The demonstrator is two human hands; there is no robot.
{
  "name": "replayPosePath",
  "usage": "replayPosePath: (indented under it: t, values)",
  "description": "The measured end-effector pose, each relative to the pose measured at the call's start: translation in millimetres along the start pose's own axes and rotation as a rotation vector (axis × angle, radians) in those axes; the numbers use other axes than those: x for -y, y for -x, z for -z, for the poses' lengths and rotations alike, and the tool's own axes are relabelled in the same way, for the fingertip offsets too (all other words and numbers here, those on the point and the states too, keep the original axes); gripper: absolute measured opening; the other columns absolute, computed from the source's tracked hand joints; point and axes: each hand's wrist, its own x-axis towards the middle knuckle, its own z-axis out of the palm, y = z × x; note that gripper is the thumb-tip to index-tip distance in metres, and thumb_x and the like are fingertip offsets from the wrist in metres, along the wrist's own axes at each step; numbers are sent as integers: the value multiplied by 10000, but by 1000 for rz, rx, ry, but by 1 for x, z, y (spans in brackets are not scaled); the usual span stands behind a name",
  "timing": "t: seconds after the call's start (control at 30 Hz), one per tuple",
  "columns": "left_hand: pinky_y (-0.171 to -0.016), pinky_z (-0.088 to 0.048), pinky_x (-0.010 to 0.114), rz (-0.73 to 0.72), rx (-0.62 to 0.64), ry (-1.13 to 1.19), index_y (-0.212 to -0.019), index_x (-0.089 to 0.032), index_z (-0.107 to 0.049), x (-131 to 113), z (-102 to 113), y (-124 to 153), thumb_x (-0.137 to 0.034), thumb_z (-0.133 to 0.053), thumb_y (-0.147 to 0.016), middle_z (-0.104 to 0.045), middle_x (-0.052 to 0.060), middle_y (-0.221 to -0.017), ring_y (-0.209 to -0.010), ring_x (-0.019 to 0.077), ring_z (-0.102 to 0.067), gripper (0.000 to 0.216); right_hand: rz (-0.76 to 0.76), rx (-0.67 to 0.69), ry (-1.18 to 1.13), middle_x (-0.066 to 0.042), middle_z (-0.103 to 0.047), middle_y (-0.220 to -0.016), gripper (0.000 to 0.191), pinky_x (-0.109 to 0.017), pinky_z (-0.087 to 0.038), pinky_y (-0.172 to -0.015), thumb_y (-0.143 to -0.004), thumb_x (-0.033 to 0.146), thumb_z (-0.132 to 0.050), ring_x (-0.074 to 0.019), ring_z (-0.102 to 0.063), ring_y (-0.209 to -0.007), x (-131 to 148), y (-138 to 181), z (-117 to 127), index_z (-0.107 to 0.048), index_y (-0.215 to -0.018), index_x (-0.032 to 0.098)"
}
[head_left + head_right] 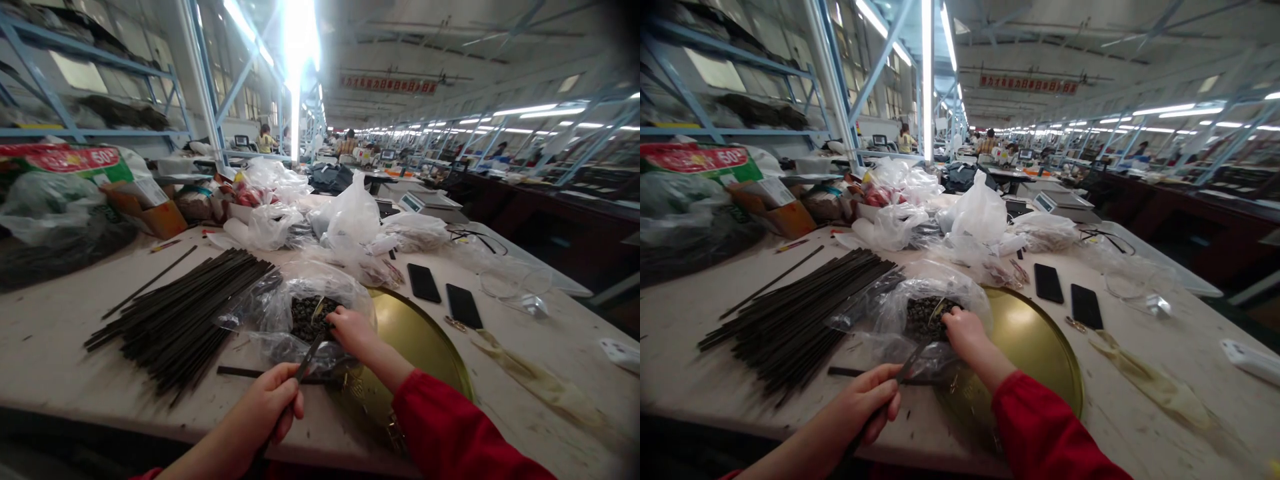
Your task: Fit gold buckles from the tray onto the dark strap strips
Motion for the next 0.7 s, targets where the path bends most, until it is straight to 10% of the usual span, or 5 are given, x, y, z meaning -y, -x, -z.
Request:
replayPosePath:
  t: [0.4,0.7]
  values:
    - [-365,-187,171,69,21,136,-778,-162,-507,0,8,-1,-311,-481,-681,-522,-60,-566,-349,24,-287,179,34,-121,-92,-66,-576,-870,216,-270,-415,-718,-878,252,-394,-172,-558,-811,6,12,7,-590,-873,159]
    - [-418,-173,197,27,-88,-96,-927,-120,-625,1,-8,15,-466,-530,-627,-374,-94,-531,-440,62,-253,467,-328,-160,-1438,41,-549,-561,350,-205,-371,-502,-616,452,-711,-86,-482,-515,26,90,-3,-576,-750,158]
